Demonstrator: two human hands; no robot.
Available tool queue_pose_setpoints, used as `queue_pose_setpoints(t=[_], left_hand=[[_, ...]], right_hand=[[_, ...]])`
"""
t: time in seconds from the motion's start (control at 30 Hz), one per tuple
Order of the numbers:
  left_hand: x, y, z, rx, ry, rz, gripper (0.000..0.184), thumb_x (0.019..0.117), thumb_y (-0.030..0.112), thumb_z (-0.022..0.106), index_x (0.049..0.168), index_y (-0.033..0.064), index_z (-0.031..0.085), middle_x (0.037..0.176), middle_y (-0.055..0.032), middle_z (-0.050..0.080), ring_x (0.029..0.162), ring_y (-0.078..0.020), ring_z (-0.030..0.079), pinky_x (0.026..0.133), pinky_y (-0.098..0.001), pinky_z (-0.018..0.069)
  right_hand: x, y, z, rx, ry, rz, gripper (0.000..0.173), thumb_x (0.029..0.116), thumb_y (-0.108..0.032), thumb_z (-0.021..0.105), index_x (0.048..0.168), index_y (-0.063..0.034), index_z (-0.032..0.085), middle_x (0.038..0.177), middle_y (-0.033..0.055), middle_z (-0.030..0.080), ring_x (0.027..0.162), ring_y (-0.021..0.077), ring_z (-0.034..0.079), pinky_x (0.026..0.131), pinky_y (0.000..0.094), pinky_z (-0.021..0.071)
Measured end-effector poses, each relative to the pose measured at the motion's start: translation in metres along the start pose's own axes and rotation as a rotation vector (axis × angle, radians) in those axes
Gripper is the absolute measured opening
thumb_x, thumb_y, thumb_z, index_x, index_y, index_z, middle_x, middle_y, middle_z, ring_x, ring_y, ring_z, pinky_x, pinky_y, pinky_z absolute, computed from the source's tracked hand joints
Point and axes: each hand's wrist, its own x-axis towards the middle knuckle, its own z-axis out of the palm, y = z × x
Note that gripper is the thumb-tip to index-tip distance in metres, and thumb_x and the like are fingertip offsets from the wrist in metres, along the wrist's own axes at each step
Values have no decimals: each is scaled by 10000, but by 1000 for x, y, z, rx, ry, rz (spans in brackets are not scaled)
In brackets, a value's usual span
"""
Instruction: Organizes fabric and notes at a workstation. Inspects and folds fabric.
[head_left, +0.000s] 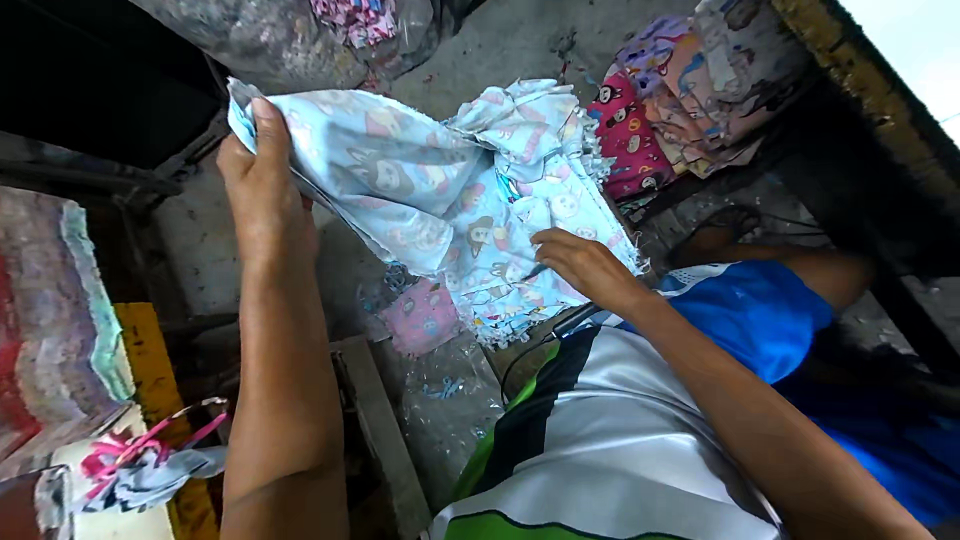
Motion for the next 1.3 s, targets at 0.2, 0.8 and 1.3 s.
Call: queue_pose_setpoints(t=[0.2, 0.8, 1.3], left_hand=[[0, -8, -2, -12, 14, 5, 270, 1121, 324, 384, 1186, 124, 554, 1007, 52, 690, 954, -83, 702, 871, -326, 600], [-10, 10, 28, -72, 1, 96, 284, 1129, 289, 344, 1173, 107, 558, 996, 43, 694, 953, -87, 703, 889, -333, 593], [33, 27, -88, -393, 635, -1, 203, 1071, -43, 352, 1217, -42, 493, 1080, -131, 632, 1014, -194, 659, 946, -359, 565]], right_hand=[[-64, 17, -56, -115, 29, 170, 173, 975, -69, 594, 1100, 10, 684, 1156, 166, 685, 1080, 300, 676, 956, 457, 562], [-45, 11, -36, -363, 149, 442, 235, 936, -130, 737, 1070, 59, 698, 1166, 291, 597, 1114, 499, 574, 899, 632, 492], [-84, 0, -81, 370, 331, 716, 285, 1085, -317, 508, 1130, -40, 559, 799, 63, 594, 652, 122, 566, 612, 333, 492]])
